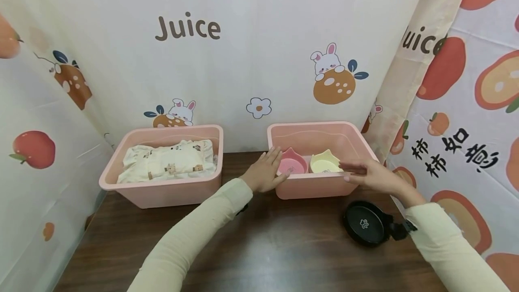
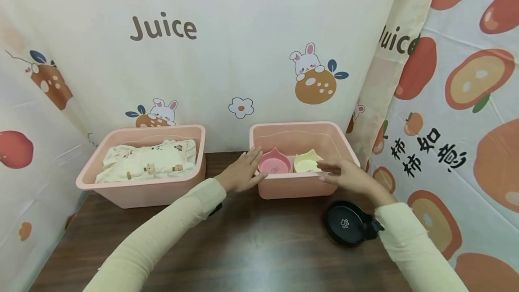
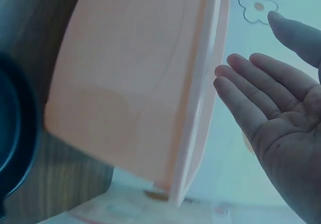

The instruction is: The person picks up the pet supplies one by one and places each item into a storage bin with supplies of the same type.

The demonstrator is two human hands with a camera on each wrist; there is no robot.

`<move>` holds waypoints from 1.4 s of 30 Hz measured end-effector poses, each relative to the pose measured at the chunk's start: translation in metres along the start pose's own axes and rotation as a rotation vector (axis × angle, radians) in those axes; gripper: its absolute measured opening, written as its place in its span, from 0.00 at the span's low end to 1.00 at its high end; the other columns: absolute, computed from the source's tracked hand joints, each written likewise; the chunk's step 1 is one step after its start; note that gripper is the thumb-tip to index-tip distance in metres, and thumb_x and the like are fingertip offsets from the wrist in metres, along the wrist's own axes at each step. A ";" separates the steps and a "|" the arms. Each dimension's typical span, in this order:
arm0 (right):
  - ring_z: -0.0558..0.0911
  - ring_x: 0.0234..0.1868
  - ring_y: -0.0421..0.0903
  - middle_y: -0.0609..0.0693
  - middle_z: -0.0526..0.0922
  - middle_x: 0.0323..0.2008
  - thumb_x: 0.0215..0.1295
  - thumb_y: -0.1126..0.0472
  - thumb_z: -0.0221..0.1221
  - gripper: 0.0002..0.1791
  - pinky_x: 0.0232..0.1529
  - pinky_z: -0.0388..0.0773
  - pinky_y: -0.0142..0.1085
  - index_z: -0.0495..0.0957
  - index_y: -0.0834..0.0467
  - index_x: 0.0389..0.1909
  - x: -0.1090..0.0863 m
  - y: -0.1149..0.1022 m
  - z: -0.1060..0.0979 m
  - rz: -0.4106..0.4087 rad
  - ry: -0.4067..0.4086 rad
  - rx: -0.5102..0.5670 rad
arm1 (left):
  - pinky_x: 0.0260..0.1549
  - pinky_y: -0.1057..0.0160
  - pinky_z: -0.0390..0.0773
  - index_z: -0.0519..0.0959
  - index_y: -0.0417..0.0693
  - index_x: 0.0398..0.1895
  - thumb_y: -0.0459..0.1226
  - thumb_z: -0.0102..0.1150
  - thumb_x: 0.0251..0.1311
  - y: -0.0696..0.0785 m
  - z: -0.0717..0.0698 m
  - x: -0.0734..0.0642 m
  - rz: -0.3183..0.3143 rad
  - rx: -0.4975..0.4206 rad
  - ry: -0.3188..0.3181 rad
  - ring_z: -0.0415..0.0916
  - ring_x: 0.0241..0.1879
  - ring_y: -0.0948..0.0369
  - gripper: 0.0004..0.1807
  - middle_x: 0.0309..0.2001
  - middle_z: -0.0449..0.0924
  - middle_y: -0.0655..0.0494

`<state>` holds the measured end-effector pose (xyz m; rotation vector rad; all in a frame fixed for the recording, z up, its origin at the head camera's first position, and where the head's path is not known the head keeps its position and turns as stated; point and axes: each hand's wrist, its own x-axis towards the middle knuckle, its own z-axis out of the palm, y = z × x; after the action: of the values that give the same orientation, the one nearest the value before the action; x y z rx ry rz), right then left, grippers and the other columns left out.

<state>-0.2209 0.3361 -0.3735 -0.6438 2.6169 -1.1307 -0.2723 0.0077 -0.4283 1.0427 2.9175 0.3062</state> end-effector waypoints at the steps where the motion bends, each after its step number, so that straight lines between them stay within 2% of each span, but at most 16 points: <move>1: 0.74 0.60 0.58 0.66 0.75 0.58 0.66 0.59 0.60 0.29 0.48 0.76 0.25 0.68 0.70 0.63 -0.008 0.001 0.000 0.007 0.014 -0.008 | 0.71 0.50 0.48 0.48 0.36 0.74 0.57 0.36 0.71 0.000 0.000 0.000 0.003 -0.002 -0.001 0.37 0.75 0.51 0.41 0.76 0.43 0.43; 6: 0.77 0.53 0.31 0.69 0.74 0.58 0.65 0.60 0.60 0.29 0.43 0.78 0.26 0.67 0.70 0.63 -0.046 0.013 0.000 0.045 0.063 0.018 | 0.72 0.52 0.45 0.46 0.39 0.75 0.59 0.34 0.70 -0.001 0.002 0.001 -0.011 -0.004 -0.010 0.34 0.76 0.53 0.42 0.77 0.41 0.46; 9: 0.75 0.49 0.24 0.71 0.73 0.58 0.66 0.60 0.59 0.30 0.41 0.79 0.26 0.66 0.71 0.64 -0.064 0.026 0.005 0.087 0.069 0.043 | 0.72 0.53 0.43 0.46 0.40 0.75 0.60 0.33 0.70 -0.001 0.003 0.002 -0.016 -0.008 -0.006 0.34 0.76 0.54 0.43 0.77 0.39 0.48; 14: 0.71 0.51 0.23 0.71 0.72 0.59 0.67 0.58 0.59 0.29 0.44 0.76 0.24 0.67 0.71 0.63 -0.082 0.053 0.024 0.145 0.062 0.038 | 0.72 0.55 0.42 0.46 0.40 0.75 0.61 0.29 0.70 0.000 0.003 0.001 -0.025 0.000 -0.012 0.33 0.76 0.55 0.43 0.77 0.38 0.49; 19: 0.72 0.52 0.24 0.72 0.73 0.57 0.65 0.61 0.60 0.27 0.46 0.78 0.28 0.70 0.73 0.60 -0.096 0.081 0.054 0.131 0.060 0.018 | 0.72 0.52 0.44 0.47 0.39 0.75 0.59 0.34 0.70 0.001 0.003 -0.001 -0.011 -0.027 -0.002 0.35 0.76 0.54 0.42 0.77 0.40 0.47; 21: 0.75 0.52 0.29 0.72 0.74 0.56 0.65 0.60 0.60 0.27 0.46 0.78 0.30 0.71 0.73 0.59 -0.100 0.090 0.066 0.136 0.055 0.011 | 0.72 0.52 0.45 0.46 0.39 0.75 0.59 0.34 0.70 0.002 0.002 -0.001 -0.012 -0.018 -0.004 0.35 0.76 0.53 0.42 0.77 0.40 0.48; 24: 0.80 0.54 0.46 0.69 0.75 0.56 0.64 0.58 0.62 0.28 0.46 0.80 0.33 0.71 0.71 0.59 -0.104 0.098 0.082 0.169 0.065 -0.012 | 0.72 0.53 0.45 0.46 0.39 0.75 0.61 0.32 0.70 0.002 0.002 -0.001 -0.017 -0.003 -0.006 0.36 0.76 0.53 0.43 0.77 0.40 0.48; 26: 0.80 0.54 0.58 0.67 0.76 0.57 0.63 0.56 0.63 0.29 0.48 0.80 0.39 0.72 0.69 0.60 -0.105 0.100 0.090 0.197 0.085 -0.031 | 0.72 0.53 0.45 0.46 0.40 0.75 0.61 0.31 0.70 0.001 0.002 0.000 -0.020 0.002 -0.005 0.36 0.76 0.53 0.43 0.77 0.40 0.48; 28: 0.78 0.53 0.64 0.66 0.77 0.56 0.62 0.55 0.64 0.30 0.48 0.79 0.45 0.72 0.68 0.60 -0.105 0.101 0.097 0.212 0.113 -0.055 | 0.72 0.53 0.44 0.46 0.40 0.75 0.61 0.31 0.70 0.000 0.003 0.000 -0.021 -0.002 -0.002 0.35 0.76 0.54 0.43 0.77 0.40 0.48; 31: 0.80 0.50 0.62 0.63 0.79 0.53 0.59 0.53 0.65 0.30 0.45 0.80 0.47 0.74 0.65 0.59 -0.104 0.102 0.104 0.230 0.147 -0.092 | 0.72 0.52 0.45 0.47 0.39 0.75 0.59 0.35 0.70 0.000 0.004 0.001 -0.019 -0.015 0.007 0.35 0.76 0.53 0.42 0.77 0.42 0.47; 35: 0.83 0.43 0.50 0.56 0.83 0.48 0.56 0.56 0.68 0.27 0.38 0.81 0.38 0.77 0.61 0.56 -0.102 0.105 0.112 0.243 0.172 -0.153 | 0.71 0.51 0.46 0.47 0.39 0.75 0.59 0.35 0.70 0.001 0.004 0.000 -0.015 -0.017 0.010 0.35 0.76 0.53 0.42 0.77 0.41 0.47; 39: 0.80 0.34 0.37 0.50 0.85 0.40 0.53 0.60 0.69 0.24 0.28 0.75 0.31 0.79 0.58 0.53 -0.101 0.106 0.116 0.262 0.180 -0.199 | 0.71 0.51 0.46 0.47 0.39 0.75 0.59 0.34 0.70 0.001 0.003 -0.001 -0.012 -0.017 0.011 0.35 0.76 0.53 0.42 0.76 0.42 0.46; 42: 0.78 0.30 0.33 0.47 0.85 0.36 0.51 0.61 0.70 0.22 0.25 0.71 0.30 0.81 0.57 0.49 -0.101 0.106 0.117 0.243 0.183 -0.241 | 0.71 0.51 0.46 0.47 0.39 0.75 0.59 0.34 0.70 0.001 0.003 -0.001 -0.011 -0.015 0.017 0.36 0.76 0.53 0.42 0.76 0.43 0.45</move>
<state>-0.1218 0.3744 -0.5280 -0.2610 2.9174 -0.8465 -0.2705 0.0082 -0.4312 1.0264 2.9301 0.3383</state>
